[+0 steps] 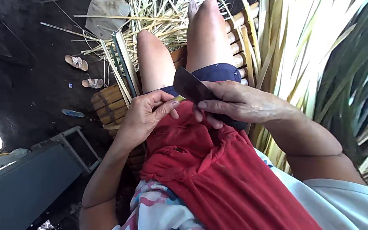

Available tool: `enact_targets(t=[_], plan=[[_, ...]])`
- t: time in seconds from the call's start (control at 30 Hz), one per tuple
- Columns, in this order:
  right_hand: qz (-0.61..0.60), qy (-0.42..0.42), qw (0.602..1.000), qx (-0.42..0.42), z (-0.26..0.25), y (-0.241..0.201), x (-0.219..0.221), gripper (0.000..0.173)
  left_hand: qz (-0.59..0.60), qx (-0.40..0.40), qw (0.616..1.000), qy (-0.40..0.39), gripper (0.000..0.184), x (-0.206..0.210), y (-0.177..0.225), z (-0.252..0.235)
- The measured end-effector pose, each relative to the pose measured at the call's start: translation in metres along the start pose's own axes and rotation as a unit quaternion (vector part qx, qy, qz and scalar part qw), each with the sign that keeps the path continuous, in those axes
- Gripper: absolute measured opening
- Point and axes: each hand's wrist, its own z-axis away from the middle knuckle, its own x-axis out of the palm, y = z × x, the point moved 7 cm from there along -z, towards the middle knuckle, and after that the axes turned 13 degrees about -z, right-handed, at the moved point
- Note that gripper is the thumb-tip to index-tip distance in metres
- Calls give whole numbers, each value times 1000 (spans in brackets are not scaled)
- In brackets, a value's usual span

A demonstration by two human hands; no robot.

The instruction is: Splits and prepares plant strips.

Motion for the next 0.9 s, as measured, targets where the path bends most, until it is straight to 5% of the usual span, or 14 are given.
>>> enact_targets(t=[0.9], plan=[[-20,-47,997,62,-8,-21,13,11,15,41,999,-3,8,0,14,-10]])
